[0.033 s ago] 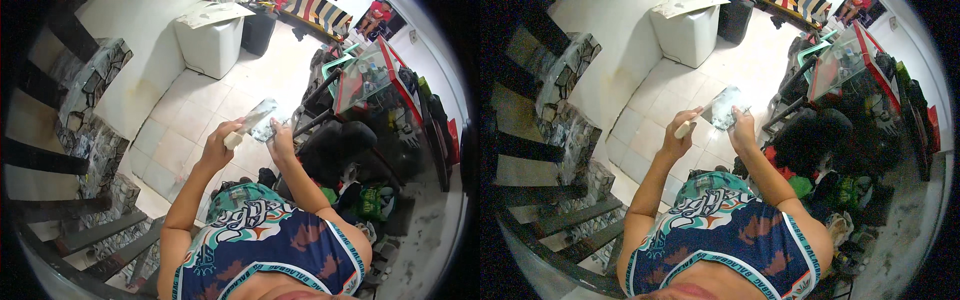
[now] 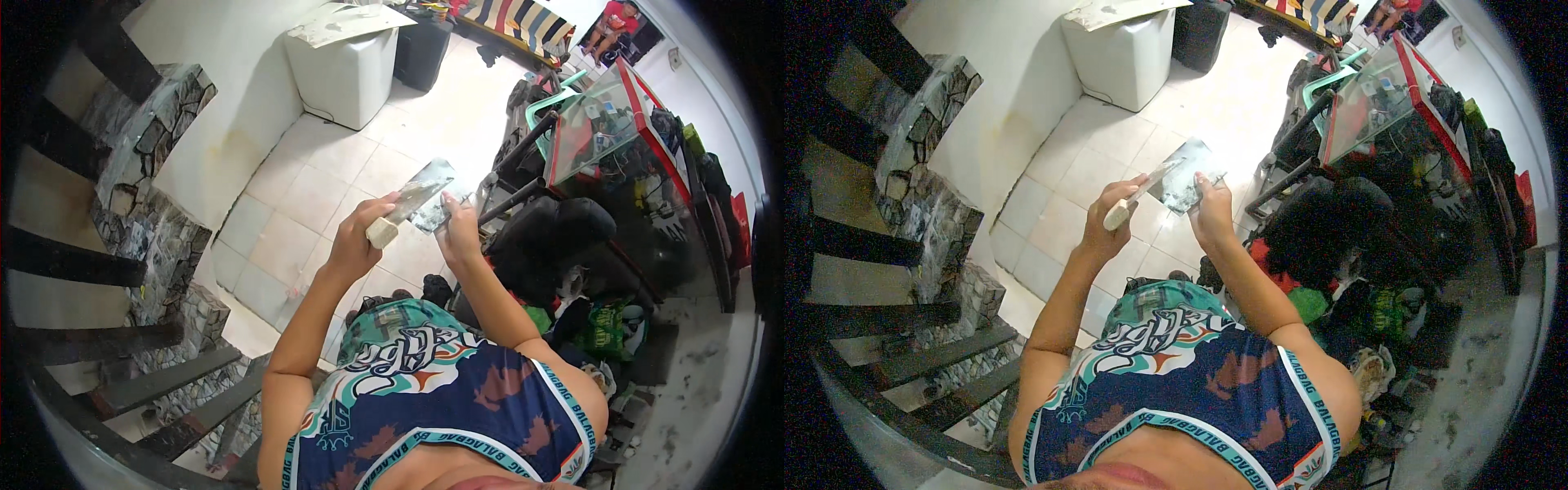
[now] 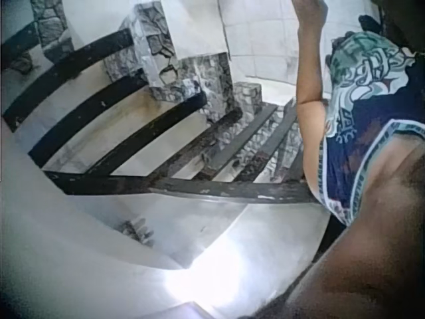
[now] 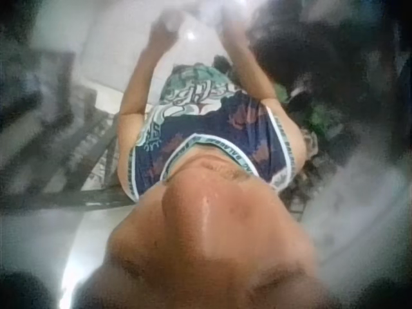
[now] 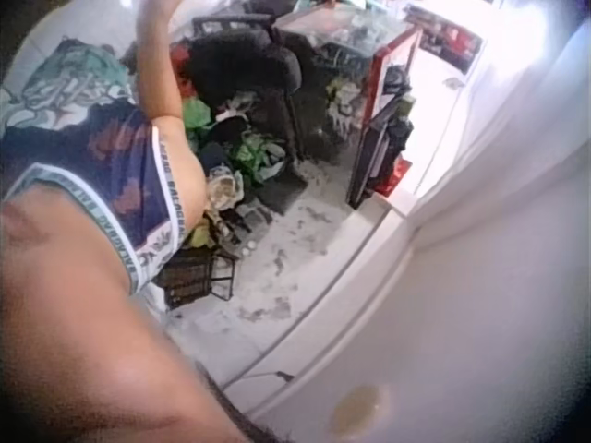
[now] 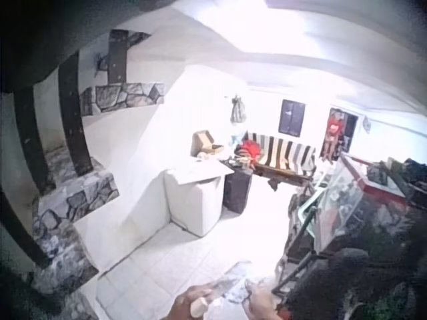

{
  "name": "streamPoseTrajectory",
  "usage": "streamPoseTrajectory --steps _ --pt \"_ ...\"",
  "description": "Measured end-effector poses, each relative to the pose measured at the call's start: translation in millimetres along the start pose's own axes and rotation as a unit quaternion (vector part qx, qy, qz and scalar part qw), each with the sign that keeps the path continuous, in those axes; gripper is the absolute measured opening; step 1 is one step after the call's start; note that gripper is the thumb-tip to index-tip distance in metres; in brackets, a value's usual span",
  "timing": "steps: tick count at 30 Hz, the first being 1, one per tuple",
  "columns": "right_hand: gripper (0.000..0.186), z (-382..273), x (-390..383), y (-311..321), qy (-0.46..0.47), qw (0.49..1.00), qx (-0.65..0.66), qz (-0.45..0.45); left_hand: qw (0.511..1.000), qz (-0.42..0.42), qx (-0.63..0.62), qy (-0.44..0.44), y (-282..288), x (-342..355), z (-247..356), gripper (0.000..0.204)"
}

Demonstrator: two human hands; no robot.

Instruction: The person applies plaster to the underside of a staircase using putty knives. They then pour water from a cup onto plaster powder resting on a board and mix it with the putty knives.

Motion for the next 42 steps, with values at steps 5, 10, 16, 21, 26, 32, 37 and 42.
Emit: streamPoseTrajectory --steps 5,10,16,21,26,32,37,42 --pt "0.028 -9.1 -0.3 -9.9 -0.024 1.0 0.006 0.008 0.999 -0.006 0.047 -0.014 0.4 4.3 -0.4 0.05" --pt "0.028 -6.4 8.4 0.2 -0.031 0.999 0.034 -0.002 0.997 -0.009 0.067 0.043 -6.9 -3.7 -6.1 0.031" --pt "0.027 -21.3 3.2 -12.7 -0.068 0.996 0.048 -0.026 0.986 -0.033 0.133 0.099 -5.7 -17.2 -12.9 0.035" --pt "0.025 -30.9 13.0 -3.6 -0.089 0.994 0.026 -0.051 0.98 -0.048 0.179 0.076 -1.5 -24.1 -21.3 0.041" --pt "0.026 -25.6 30.3 8.6 -0.104 0.994 0.031 -0.019 0.925 -0.101 0.28 0.238 13.3 -64.2 -43.9 0.03" --pt "0.033 -17.6 46.8 33.3 -0.23 0.965 -0.005 -0.129 0.758 -0.068 0.35 0.547 19.3 -214.4 -82.5 0.026" --pt "0.034 2.4 57.3 10.5 -0.308 0.945 -0.064 -0.09 0.593 0.041 0.33 0.733 18.2 -406.5 -43.8 0.027" --pt "0.035 44.8 85.0 -33.8 -0.379 0.905 -0.113 -0.159 0.388 0.184 0.316 0.846 -39.1 -530.5 29.5 0.037"
Point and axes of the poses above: each hand's wrist, its own x-axis towards the middle knuckle, its own y-axis out of the back of the hand, z = x × y, the point moved 1 cm from there along x, towards the middle knuckle, and after that the axes turned 9 degrees about x, right-handed, at the moved point
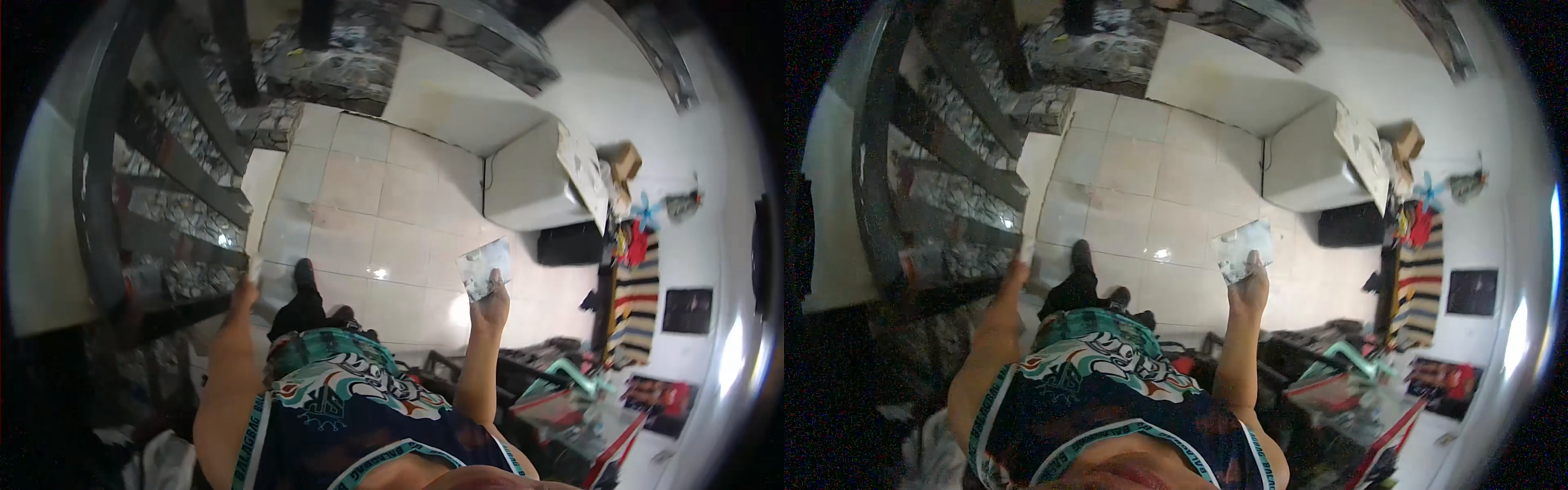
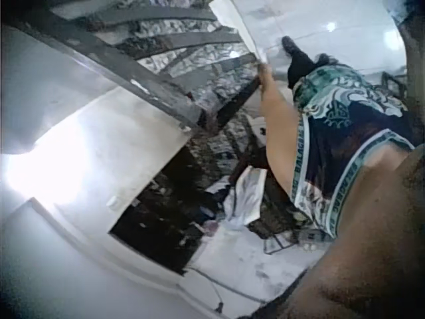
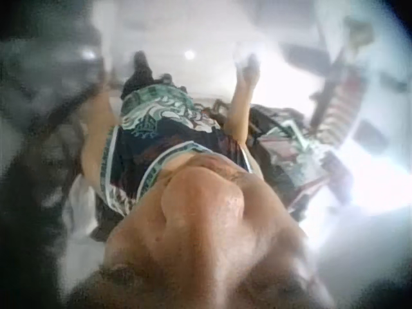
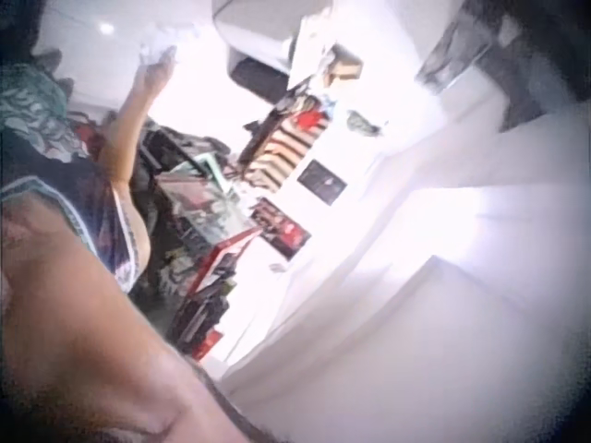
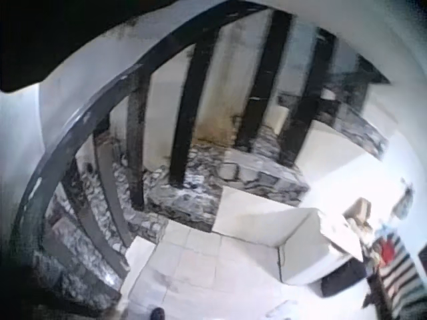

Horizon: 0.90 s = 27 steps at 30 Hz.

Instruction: The person applies plaster to the underside of a staircase using putty knives. They then pour water from a cup onto plaster powder resting on a board and mix it with the putty knives.

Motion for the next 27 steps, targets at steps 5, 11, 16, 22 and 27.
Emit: streamPoseTrajectory --steps 5,11,16,22,27 --pt "0.039 22.2 75.8 -56.4 -0.037 0.988 -0.146 -0.034 0.982 -0.139 -0.042 0.122 -38.0 -44.5 -70.1 0.034" --pt "0.035 10.3 189.0 -97.2 0.18 0.767 -0.601 -0.138 0.936 -0.193 -0.198 0.219 -67.8 -66.8 -53.7 0.037" --pt "0.029 59.3 237.8 -218.4 0.266 0.558 -0.767 -0.171 0.983 -0.182 -0.005 0.011 -83.2 -40.4 -93.3 0.034" --pt "0.06 68.6 273.1 -286.9 0.455 0.237 -0.781 -0.357 0.983 -0.078 -0.167 0.014 -56.1 29.4 -33.1 0.041" --pt "0.058 64.5 315.9 -318.8 0.455 0.189 -0.81 -0.318 0.955 -0.153 -0.218 0.13 -48.5 62.9 20.5 0.051"
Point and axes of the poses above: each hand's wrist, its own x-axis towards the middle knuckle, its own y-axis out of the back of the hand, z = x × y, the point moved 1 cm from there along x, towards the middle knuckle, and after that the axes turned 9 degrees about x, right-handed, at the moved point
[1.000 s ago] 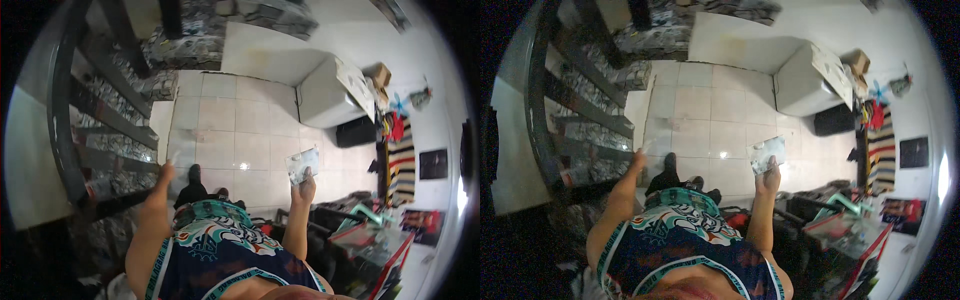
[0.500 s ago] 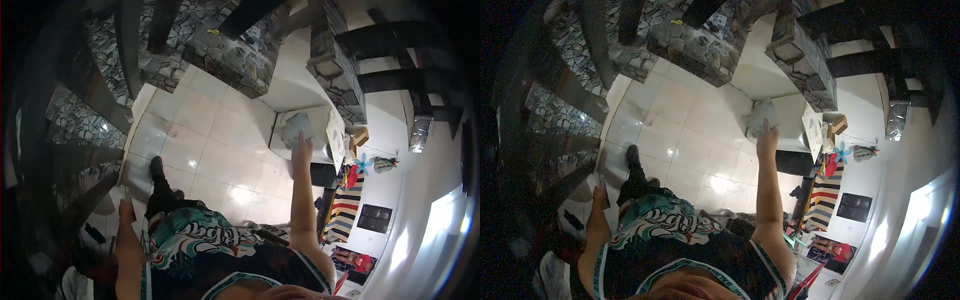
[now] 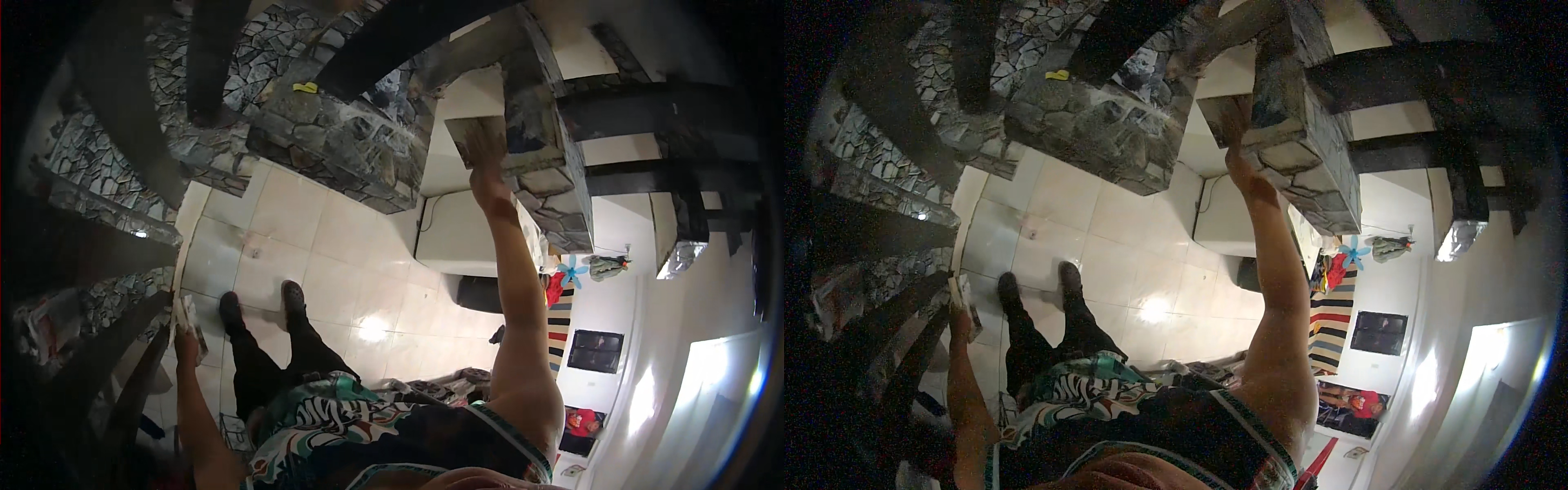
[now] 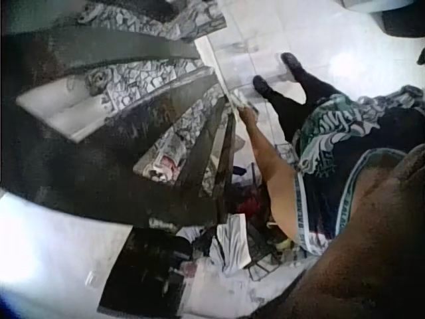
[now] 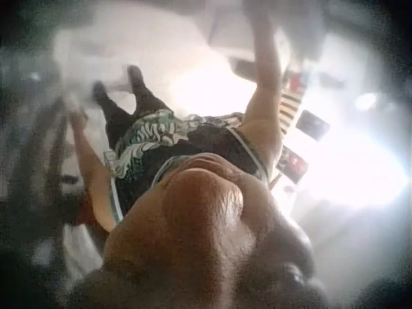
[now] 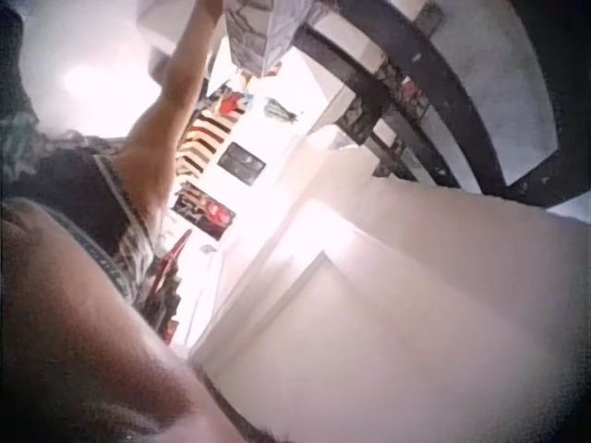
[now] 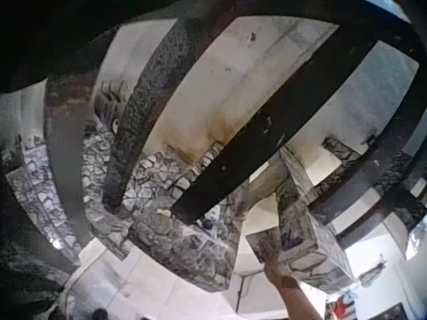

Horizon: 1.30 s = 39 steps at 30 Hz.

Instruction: The person applies plaster to the underside of a staircase using putty knives. They then pour water from a cup onto plaster powder resting on a board and mix it with the putty knives.

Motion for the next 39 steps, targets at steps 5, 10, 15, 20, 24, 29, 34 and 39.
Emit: streamPoseTrajectory --steps 5,10,15,20,24,29,34,39 --pt "0.052 -21.6 73.1 -17.4 0.087 0.992 0.085 0.012 0.995 0.054 0.086 0.019 -8.6 -2.3 -91.7 0.046" --pt "0.054 55.3 83.8 -41.4 0.359 0.883 -0.301 0.03 0.985 0.003 -0.146 0.096 -83.7 -7.7 -68.5 0.043" --pt "0.058 80.8 80.7 -29.1 0.28 0.924 -0.261 -0.009 0.984 -0.093 -0.086 0.127 -104.2 -46.9 15.4 0.04" --pt "0.064 60.6 110.6 -29.7 0.281 0.895 -0.346 -0.014 0.993 -0.008 0.034 0.109 -137.3 -8.4 -43.5 0.037" --pt "0.066 78.6 114.9 -36.0 0.368 0.881 -0.294 0.035 0.996 -0.015 -0.023 0.09 -152.5 15.9 7.1 0.039" --pt "0.068 73.8 116.6 -38.2 0.324 0.904 -0.278 0.033 0.999 0.053 0.003 -0.011 -133.8 22.8 41.4 0.037" --pt "0.071 79.9 116.1 -39.1 0.303 0.913 -0.271 0.02 0.999 0.036 -0.002 0.016 -135.0 24.7 35.5 0.038" --pt "0.067 122.7 68.3 -33.8 0.231 0.937 -0.262 -0.012 0.999 -0.024 -0.008 0.046 -132.8 13.9 53.3 0.037"
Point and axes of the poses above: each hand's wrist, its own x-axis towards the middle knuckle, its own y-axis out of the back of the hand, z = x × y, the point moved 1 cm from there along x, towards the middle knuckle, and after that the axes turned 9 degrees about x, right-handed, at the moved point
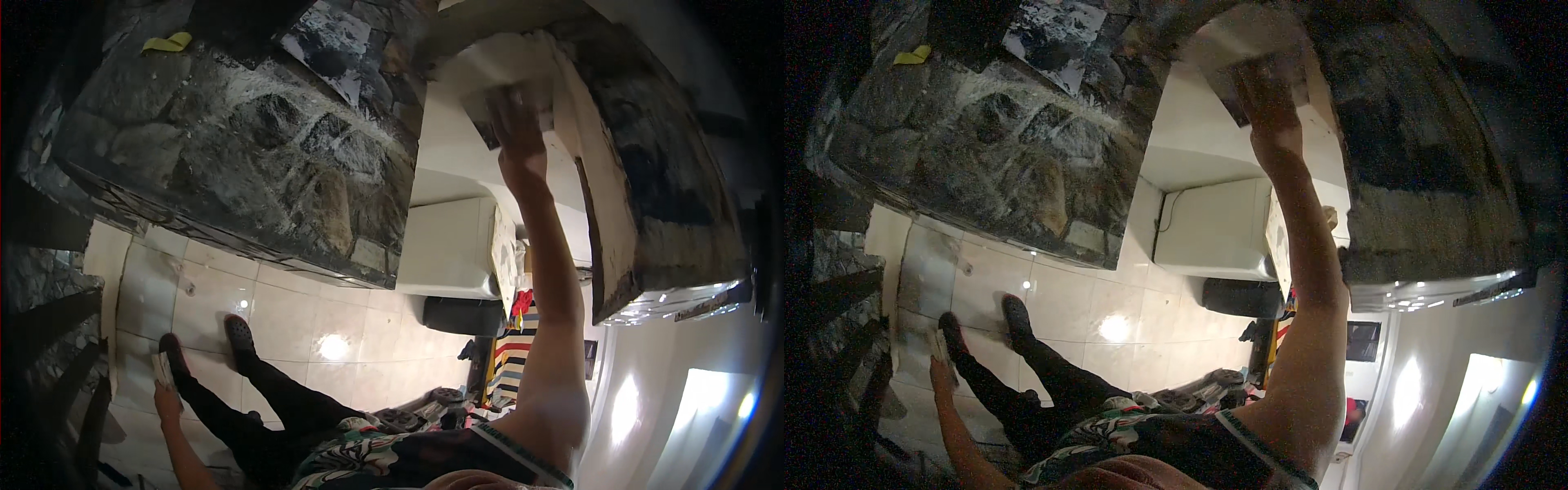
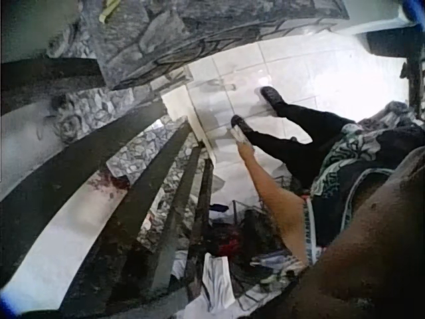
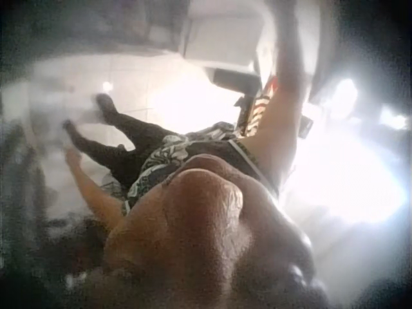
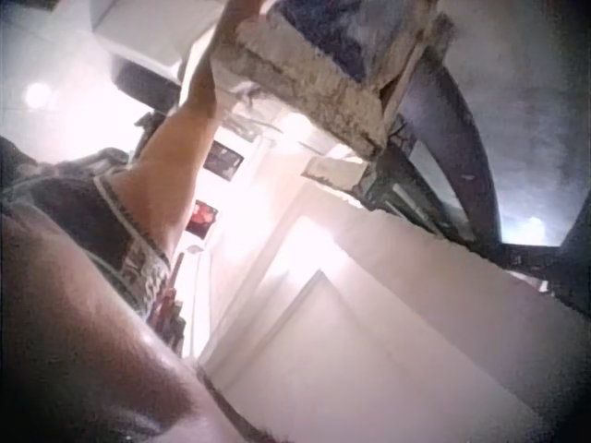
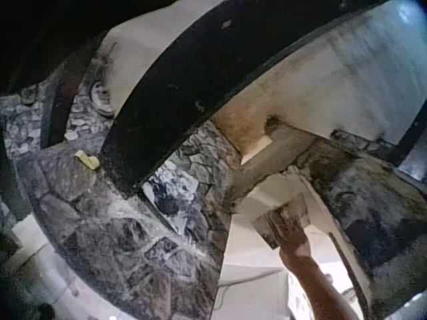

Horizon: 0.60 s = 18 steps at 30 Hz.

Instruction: The person applies plaster to the underside of a staircase using putty knives. They then pour water from a cup onto plaster powder resting on a board and mix it with the putty knives.

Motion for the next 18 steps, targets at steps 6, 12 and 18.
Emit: streamPoseTrajectory --steps 6,12,18 --pt "0.062 -17.9 -79.7 -2.4 -0.03 0.998 0.03 -0.047 1.0 0.022 -0.013 0.013 -4.4 -10.0 -43.6 0.033" --pt "0.052 -68.3 -30.5 46.1 -0.016 0.99 0.126 0.068 0.994 0.091 0.063 0.013 15.8 -12.3 -104.2 0.032" --pt "0.047 -51.1 37.4 49.3 -0.005 0.952 0.082 0.293 0.995 0.087 0.004 -0.042 7.2 -6.8 -73.7 0.032"
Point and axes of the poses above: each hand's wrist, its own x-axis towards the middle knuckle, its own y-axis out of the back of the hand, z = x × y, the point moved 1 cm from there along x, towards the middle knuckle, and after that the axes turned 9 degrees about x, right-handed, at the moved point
